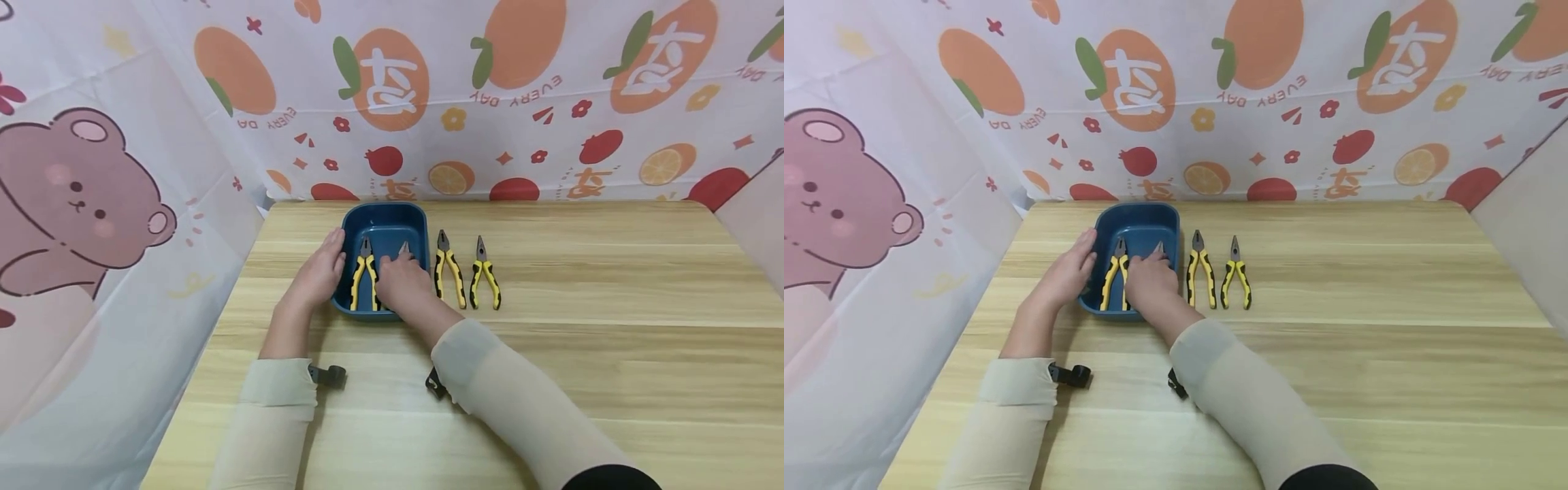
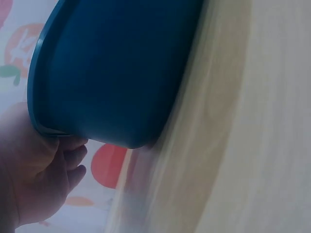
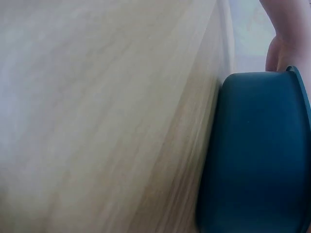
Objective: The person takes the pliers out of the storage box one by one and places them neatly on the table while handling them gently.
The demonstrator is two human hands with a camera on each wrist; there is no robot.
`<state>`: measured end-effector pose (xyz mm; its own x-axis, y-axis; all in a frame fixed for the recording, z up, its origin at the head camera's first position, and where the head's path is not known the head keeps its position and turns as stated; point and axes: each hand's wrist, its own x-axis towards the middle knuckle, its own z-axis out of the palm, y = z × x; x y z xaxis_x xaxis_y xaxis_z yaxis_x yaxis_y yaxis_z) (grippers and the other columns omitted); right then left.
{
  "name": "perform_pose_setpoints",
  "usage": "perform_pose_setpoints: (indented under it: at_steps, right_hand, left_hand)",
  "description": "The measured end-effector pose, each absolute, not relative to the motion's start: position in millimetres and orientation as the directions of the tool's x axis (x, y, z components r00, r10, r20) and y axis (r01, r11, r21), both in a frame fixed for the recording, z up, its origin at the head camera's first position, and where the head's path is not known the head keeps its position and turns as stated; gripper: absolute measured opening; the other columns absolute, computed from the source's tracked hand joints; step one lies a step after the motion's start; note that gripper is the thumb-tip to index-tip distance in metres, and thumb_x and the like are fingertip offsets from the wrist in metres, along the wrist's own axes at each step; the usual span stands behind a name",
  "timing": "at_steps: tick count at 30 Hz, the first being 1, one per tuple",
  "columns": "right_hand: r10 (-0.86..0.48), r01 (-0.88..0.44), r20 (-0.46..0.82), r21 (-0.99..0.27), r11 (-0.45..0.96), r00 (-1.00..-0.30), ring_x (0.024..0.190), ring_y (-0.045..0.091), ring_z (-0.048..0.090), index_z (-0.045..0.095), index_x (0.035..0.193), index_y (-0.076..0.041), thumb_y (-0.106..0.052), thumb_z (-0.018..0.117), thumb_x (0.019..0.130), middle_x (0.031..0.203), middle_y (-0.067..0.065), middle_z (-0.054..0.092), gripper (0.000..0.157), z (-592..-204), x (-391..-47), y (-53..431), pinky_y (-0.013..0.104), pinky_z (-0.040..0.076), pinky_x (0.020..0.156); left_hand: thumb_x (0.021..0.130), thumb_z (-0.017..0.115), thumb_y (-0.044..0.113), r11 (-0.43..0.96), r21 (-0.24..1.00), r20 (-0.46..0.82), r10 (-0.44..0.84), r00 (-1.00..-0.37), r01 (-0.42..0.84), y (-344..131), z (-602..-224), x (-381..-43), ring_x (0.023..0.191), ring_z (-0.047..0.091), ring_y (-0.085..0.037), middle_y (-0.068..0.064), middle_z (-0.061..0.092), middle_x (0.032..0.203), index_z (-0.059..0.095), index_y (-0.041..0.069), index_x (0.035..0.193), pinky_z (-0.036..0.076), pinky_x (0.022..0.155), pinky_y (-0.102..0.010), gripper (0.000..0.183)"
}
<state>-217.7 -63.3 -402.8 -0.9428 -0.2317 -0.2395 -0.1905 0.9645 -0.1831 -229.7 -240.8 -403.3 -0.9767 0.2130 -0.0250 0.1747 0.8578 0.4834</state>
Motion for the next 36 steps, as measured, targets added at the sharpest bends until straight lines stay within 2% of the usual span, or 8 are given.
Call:
perform_pose_setpoints:
  at_steps: [3, 9, 14, 18, 22, 27, 31, 36]
  right_hand:
    - [-0.220, -0.176, -0.233, -0.197, 0.964, -0.947, 0.119, 0.037, 0.055, 0.042, 0.147, -0.019, -0.039, 0.049, 0.101, 0.144, 0.025, 0.043, 0.050, -404.3, -219.4, -65.9, 0.048, 0.058, 0.082]
    - [-0.233, -0.190, -0.223, -0.199, 0.961, -0.946, 0.110, 0.035, 0.057, 0.046, 0.138, -0.020, -0.034, 0.044, 0.103, 0.137, 0.024, 0.048, 0.038, -408.6, -220.7, -69.6, 0.048, 0.059, 0.076]
    - [-0.256, -0.214, -0.243, -0.187, 0.959, -0.936, 0.119, 0.035, 0.053, 0.042, 0.145, -0.026, -0.040, 0.052, 0.099, 0.137, 0.019, 0.050, 0.049, -410.1, -220.2, -68.9, 0.049, 0.056, 0.088]
    - [-0.275, -0.234, -0.254, -0.180, 0.956, -0.927, 0.124, 0.036, 0.050, 0.042, 0.148, -0.030, -0.047, 0.058, 0.095, 0.139, 0.017, 0.047, 0.058, -409.3, -219.5, -67.9, 0.050, 0.054, 0.093]
    - [-0.285, -0.249, -0.249, -0.168, 0.954, -0.925, 0.126, 0.036, 0.047, 0.043, 0.149, -0.030, -0.046, 0.058, 0.095, 0.144, 0.015, 0.043, 0.058, -408.7, -219.5, -67.7, 0.050, 0.053, 0.094]
    - [-0.296, -0.260, -0.238, -0.168, 0.951, -0.925, 0.124, 0.035, 0.048, 0.043, 0.148, -0.031, -0.038, 0.057, 0.097, 0.142, 0.015, 0.043, 0.053, -409.0, -220.3, -67.7, 0.048, 0.055, 0.089]
    - [-0.299, -0.257, -0.236, -0.193, 0.947, -0.925, 0.124, 0.034, 0.049, 0.040, 0.150, -0.027, -0.042, 0.060, 0.096, 0.141, 0.014, 0.045, 0.059, -408.9, -221.9, -66.4, 0.048, 0.055, 0.091]
    - [-0.260, -0.180, -0.222, -0.324, 0.929, -0.940, 0.126, 0.032, 0.052, 0.034, 0.152, -0.018, -0.052, 0.064, 0.090, 0.143, 0.011, 0.050, 0.076, -404.7, -225.9, -63.3, 0.052, 0.051, 0.099]
  left_hand:
    - [0.108, 0.032, 0.025, 0.854, 0.494, -0.024, 0.198, -0.980, 0.161, -242.9, -406.1, -229.4, 0.153, 0.011, -0.025, -0.009, 0.012, 0.166, 0.014, 0.008, 0.158, 0.015, 0.124, -0.048, 0.056]
    - [0.109, 0.031, 0.029, 0.857, 0.499, -0.042, 0.172, -0.984, 0.128, -247.1, -409.6, -224.5, 0.153, 0.010, -0.026, -0.009, 0.012, 0.166, 0.012, 0.009, 0.158, 0.014, 0.124, -0.049, 0.057]
    - [0.109, 0.029, 0.028, 0.870, 0.470, -0.035, 0.189, -0.981, 0.151, -246.1, -410.1, -223.3, 0.153, 0.009, -0.029, -0.012, 0.012, 0.165, 0.012, 0.005, 0.158, 0.013, 0.124, -0.049, 0.057]
    - [0.108, 0.030, 0.028, 0.883, 0.443, -0.042, 0.194, -0.980, 0.156, -244.8, -408.2, -223.0, 0.153, 0.007, -0.028, -0.012, 0.010, 0.166, 0.012, 0.004, 0.158, 0.012, 0.124, -0.048, 0.058]
    - [0.108, 0.030, 0.027, 0.890, 0.426, -0.041, 0.199, -0.979, 0.163, -244.6, -406.8, -223.8, 0.154, 0.004, -0.026, -0.010, 0.008, 0.166, 0.011, 0.004, 0.158, 0.010, 0.125, -0.047, 0.058]
    - [0.108, 0.030, 0.025, 0.904, 0.385, -0.033, 0.215, -0.976, 0.186, -244.2, -406.0, -225.7, 0.154, 0.002, -0.026, -0.012, 0.007, 0.166, 0.011, 0.002, 0.157, 0.009, 0.125, -0.050, 0.057]
    - [0.108, 0.030, 0.024, 0.911, 0.365, -0.037, 0.222, -0.974, 0.194, -243.8, -405.1, -226.6, 0.154, 0.002, -0.027, -0.013, 0.007, 0.166, 0.012, 0.001, 0.157, 0.007, 0.125, -0.051, 0.057]
    - [0.108, 0.029, 0.025, 0.907, 0.369, -0.036, 0.231, -0.972, 0.202, -241.8, -403.2, -228.5, 0.154, 0.003, -0.028, -0.012, 0.006, 0.166, 0.012, 0.002, 0.157, 0.007, 0.125, -0.050, 0.057]
